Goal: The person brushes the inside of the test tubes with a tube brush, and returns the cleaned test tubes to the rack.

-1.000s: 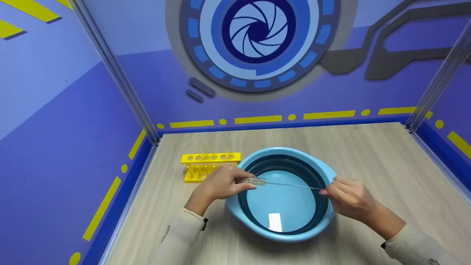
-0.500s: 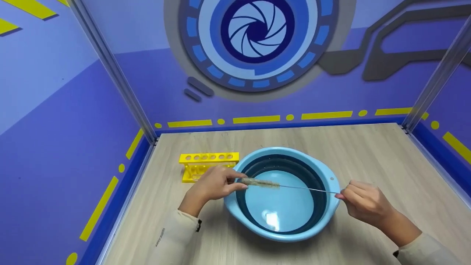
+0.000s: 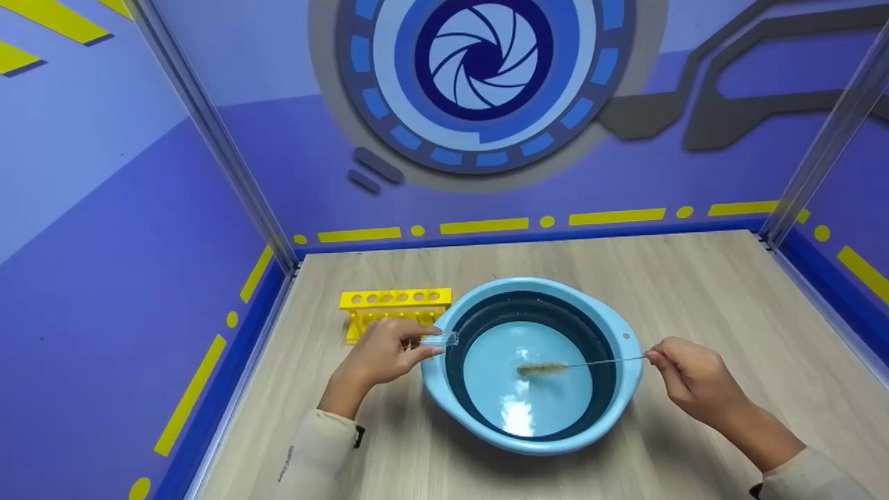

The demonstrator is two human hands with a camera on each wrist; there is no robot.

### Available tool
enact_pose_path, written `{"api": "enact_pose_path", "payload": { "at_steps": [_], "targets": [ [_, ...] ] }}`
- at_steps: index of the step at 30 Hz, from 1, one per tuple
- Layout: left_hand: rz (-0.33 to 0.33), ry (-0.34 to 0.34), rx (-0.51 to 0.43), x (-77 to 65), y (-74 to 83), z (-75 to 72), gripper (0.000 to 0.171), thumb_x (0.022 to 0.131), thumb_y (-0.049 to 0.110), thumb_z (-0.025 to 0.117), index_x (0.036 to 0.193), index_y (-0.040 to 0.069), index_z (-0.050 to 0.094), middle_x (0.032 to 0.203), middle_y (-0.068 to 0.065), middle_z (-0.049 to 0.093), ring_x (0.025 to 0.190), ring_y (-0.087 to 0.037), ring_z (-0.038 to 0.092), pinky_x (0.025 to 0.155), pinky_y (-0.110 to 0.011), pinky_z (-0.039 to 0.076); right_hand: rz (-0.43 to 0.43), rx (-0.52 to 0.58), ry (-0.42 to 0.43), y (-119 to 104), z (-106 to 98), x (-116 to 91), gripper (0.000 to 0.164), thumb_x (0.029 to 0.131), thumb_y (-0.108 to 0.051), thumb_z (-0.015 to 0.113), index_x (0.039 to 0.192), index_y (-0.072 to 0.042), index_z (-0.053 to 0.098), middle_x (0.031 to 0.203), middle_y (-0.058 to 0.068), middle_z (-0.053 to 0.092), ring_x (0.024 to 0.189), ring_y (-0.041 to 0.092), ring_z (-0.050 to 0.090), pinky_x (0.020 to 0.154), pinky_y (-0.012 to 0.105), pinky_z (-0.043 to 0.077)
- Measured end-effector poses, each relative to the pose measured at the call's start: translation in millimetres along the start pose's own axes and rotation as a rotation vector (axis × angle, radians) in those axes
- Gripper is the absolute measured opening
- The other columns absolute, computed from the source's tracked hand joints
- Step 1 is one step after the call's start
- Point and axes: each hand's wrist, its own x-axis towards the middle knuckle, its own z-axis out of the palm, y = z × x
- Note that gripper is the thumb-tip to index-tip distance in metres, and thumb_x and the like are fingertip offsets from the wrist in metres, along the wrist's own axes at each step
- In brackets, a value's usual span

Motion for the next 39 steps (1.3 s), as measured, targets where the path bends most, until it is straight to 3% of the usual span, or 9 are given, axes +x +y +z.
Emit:
{"api": "enact_pose_path", "payload": {
  "at_steps": [4,7,12,16,24,28,32,35,39],
  "targets": [
    [0.005,0.011,-0.007,-2.0,-0.1,-0.5,0.037,0.101,0.05,0.071,0.128,0.026,0.08,0.087,0.012,0.074,0.073,-0.006,0.056,0.065,-0.02,0.05,0.095,0.051,-0.022,-2,0,0,0.015,0.095,0.005,0.072,0.087,-0.007,0.073,0.071,-0.007,0.055,0.064,-0.006,0.042,0.055,0.011,0.039],
    [-0.005,0.013,-0.008,-3.2,-0.4,0.2,0.038,0.101,0.049,0.071,0.128,0.025,0.08,0.087,0.012,0.074,0.073,-0.006,0.056,0.065,-0.02,0.05,0.263,0.097,0.006,-10,-1,5,0.03,0.078,0.021,0.079,0.089,-0.007,0.076,0.07,-0.006,0.059,0.06,-0.005,0.047,0.054,0.011,0.041],
    [-0.017,0.0,-0.017,-4.1,-0.7,2.6,0.038,0.101,0.049,0.072,0.129,0.025,0.079,0.085,0.011,0.072,0.073,-0.006,0.056,0.065,-0.02,0.049,0.674,0.196,0.03,-26,-8,20,0.009,0.094,0.006,0.076,0.098,-0.002,0.074,0.079,-0.002,0.074,0.062,0.003,0.068,0.059,0.015,0.057],
    [-0.014,0.001,-0.022,-4.0,-1.0,3.6,0.039,0.101,0.051,0.07,0.13,0.025,0.079,0.084,0.011,0.072,0.074,-0.006,0.056,0.065,-0.02,0.049,0.812,0.272,0.009,-34,-12,31,0.008,0.1,-0.001,0.071,0.107,0.003,0.071,0.093,0.0,0.081,0.078,0.006,0.079,0.072,0.023,0.064],
    [0.0,0.099,-0.035,-3.3,-2.3,2.7,0.041,0.101,0.05,0.071,0.13,0.022,0.079,0.088,0.009,0.075,0.078,-0.007,0.06,0.07,-0.024,0.055,0.721,0.317,-0.034,-39,-12,36,0.012,0.1,0.009,0.065,0.108,0.003,0.073,0.098,0.011,0.082,0.086,0.004,0.08,0.076,0.021,0.063],
    [0.029,0.226,-0.021,1.0,-1.7,-0.1,0.034,0.1,0.04,0.074,0.128,0.021,0.079,0.103,0.005,0.081,0.09,-0.011,0.072,0.084,-0.033,0.064,0.612,0.228,-0.01,-40,-10,35,0.018,0.095,0.014,0.069,0.101,-0.002,0.076,0.09,0.013,0.081,0.078,0.001,0.077,0.069,0.013,0.06],
    [0.043,0.372,0.012,6.9,1.0,-3.7,0.033,0.098,0.034,0.078,0.126,0.017,0.079,0.113,-0.001,0.081,0.108,-0.02,0.075,0.1,-0.043,0.062,0.504,0.103,0.003,-42,-6,33,0.024,0.088,0.016,0.076,0.097,-0.006,0.077,0.084,0.004,0.08,0.073,-0.004,0.071,0.066,0.007,0.053],
    [0.048,0.488,-0.016,11.8,4.9,-6.7,0.034,0.096,0.032,0.08,0.125,0.014,0.08,0.117,-0.005,0.079,0.114,-0.023,0.072,0.102,-0.045,0.06,0.412,0.042,-0.001,-43,-3,32,0.026,0.083,0.017,0.079,0.096,-0.005,0.077,0.084,0.002,0.079,0.073,-0.005,0.069,0.066,0.006,0.051],
    [0.082,0.639,-0.101,20.1,8.9,-9.5,0.033,0.095,0.022,0.081,0.125,0.011,0.079,0.113,-0.009,0.077,0.102,-0.022,0.069,0.09,-0.036,0.061,0.316,-0.004,-0.004,-43,1,30,0.028,0.079,0.018,0.081,0.097,-0.003,0.076,0.083,0.002,0.078,0.071,-0.001,0.069,0.064,0.007,0.05]
  ]
}}
